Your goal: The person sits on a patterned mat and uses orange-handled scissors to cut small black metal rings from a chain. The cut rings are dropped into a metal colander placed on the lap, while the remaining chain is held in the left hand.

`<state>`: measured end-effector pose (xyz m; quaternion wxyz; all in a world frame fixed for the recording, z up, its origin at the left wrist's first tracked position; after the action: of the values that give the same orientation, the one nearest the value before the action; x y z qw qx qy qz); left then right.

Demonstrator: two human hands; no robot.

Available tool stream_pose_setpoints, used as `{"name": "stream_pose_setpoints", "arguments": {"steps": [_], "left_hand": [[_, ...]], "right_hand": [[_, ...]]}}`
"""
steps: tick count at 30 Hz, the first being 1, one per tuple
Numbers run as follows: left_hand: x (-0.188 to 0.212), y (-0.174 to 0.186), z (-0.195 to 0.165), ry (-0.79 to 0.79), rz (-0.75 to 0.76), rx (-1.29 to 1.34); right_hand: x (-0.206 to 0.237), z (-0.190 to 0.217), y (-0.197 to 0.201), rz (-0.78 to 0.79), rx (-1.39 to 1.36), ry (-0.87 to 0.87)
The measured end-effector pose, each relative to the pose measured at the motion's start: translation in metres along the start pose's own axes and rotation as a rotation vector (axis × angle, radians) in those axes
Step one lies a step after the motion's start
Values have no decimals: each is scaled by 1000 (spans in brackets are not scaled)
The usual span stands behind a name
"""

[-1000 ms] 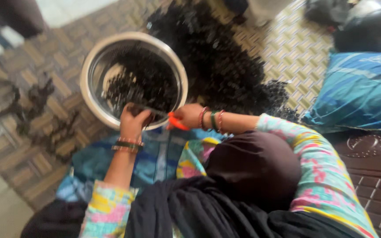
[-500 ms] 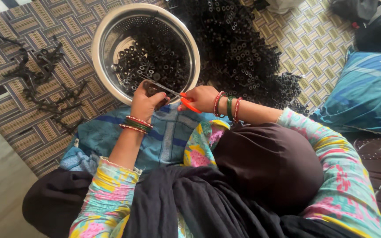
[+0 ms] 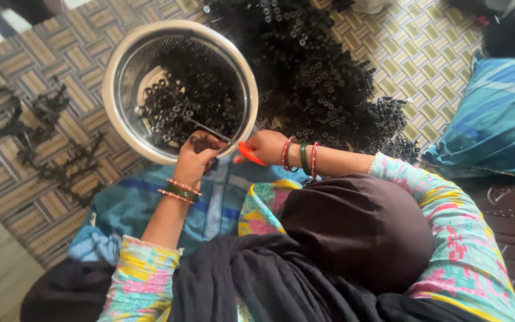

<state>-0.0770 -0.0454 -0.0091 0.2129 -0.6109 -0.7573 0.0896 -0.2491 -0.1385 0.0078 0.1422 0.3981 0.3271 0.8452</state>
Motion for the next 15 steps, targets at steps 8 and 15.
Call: {"name": "stream_pose_setpoints", "arguments": {"steps": [8,15], "left_hand": [[3,-3,-16,133,34,458],[1,15,-13,-65,-190,255]], "right_hand": [[9,-9,0,3,-231,65],[10,-1,3,77,-95,135]]}}
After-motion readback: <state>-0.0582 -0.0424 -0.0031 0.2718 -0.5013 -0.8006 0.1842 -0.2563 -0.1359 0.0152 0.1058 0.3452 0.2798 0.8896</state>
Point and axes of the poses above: each hand's wrist, its own x-axis away from the middle knuckle, its own y-axis out of the back of the hand, z = x × y, the point moved 4 cm from there along -x, towards the middle knuckle, and after that the axes turned 5 degrees about -x, right-handed, at the moved point
